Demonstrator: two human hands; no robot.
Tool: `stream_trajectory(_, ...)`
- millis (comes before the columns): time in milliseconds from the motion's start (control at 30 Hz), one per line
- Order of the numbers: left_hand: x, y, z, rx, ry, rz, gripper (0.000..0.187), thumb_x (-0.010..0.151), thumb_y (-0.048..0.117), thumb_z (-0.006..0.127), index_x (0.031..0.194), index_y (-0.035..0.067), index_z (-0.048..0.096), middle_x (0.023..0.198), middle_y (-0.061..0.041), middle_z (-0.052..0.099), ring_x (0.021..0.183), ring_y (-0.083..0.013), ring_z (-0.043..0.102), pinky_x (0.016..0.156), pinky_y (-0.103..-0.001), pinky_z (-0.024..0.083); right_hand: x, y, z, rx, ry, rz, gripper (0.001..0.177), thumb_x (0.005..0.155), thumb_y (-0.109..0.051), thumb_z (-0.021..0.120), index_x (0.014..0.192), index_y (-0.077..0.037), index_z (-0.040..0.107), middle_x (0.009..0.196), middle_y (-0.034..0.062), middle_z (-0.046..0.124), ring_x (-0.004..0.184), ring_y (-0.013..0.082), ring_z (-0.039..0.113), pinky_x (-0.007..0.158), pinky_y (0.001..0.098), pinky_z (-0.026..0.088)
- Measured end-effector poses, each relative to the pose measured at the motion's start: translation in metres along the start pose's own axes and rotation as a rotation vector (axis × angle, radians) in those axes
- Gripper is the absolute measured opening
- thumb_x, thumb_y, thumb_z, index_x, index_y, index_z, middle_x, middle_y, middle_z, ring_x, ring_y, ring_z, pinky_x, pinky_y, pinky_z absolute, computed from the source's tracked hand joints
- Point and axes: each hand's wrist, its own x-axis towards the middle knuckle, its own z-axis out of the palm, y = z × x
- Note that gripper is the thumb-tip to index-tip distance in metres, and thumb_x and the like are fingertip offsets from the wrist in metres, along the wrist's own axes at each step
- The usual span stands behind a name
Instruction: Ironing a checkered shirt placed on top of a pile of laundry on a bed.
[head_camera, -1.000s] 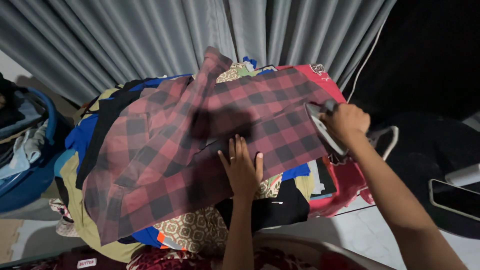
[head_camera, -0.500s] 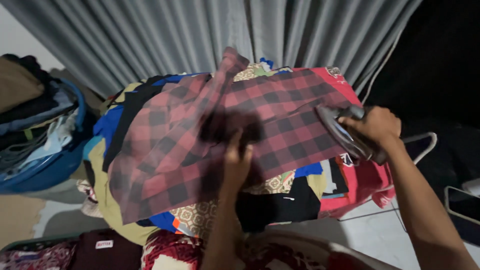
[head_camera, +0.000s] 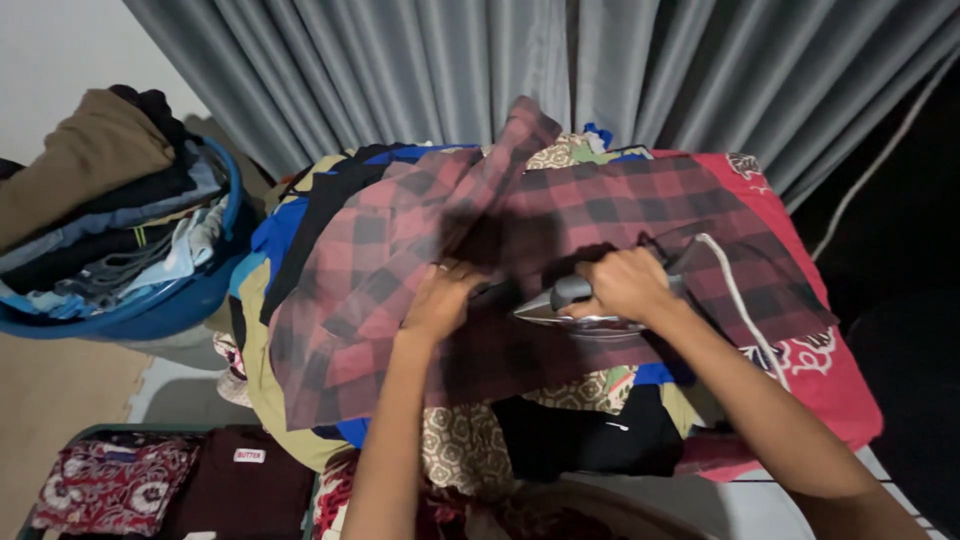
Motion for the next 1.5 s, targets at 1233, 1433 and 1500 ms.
stream_trajectory(1233, -0.150, 0.069, -0.074, 0.465, 0.624, -0.717, 0.067, 0.093, 0.037, 0.066, 0.152, 0.012, 0.046, 0.152, -0.024, 0.046, 0.138, -0.0439, 0.041, 0.117, -0.062, 0.022, 0.032, -0.064, -0.033, 0.130, 0.012, 0.180, 0.080, 0.067, -0.084, 0.070, 0.095, -0.009, 0.079, 0.094, 0.0200, 0.075, 0.085, 0.0374, 0.074, 0.074, 0.0481, 0.057)
stream_trajectory(1433, -0.212, 0.007, -0.013, -0.256, 1.099, -1.110, 0.075, 0.086, 0.029, 0.081, 0.145, 0.002, 0.043, 0.137, -0.029, 0.050, 0.126, -0.0385, 0.048, 0.111, -0.050, 0.035, -0.001, -0.034, -0.023, 0.063, -0.085, -0.065, 0.084, 0.058, -0.082, 0.070, 0.099, -0.010, 0.080, 0.090, 0.0199, 0.076, 0.083, 0.0383, 0.074, 0.074, 0.0500, 0.058)
stream_trajectory(1500, -0.216, -0.005, 0.002, -0.502, 1.235, -0.956, 0.060, 0.092, 0.024, 0.079, 0.139, 0.002, 0.050, 0.137, -0.022, 0.058, 0.128, -0.0300, 0.057, 0.113, -0.044, 0.041, -0.013, -0.031, -0.020, 0.022, -0.156, -0.078, 0.088, 0.060, -0.085, 0.068, 0.105, -0.011, 0.079, 0.089, 0.0204, 0.076, 0.082, 0.0383, 0.075, 0.074, 0.0503, 0.058)
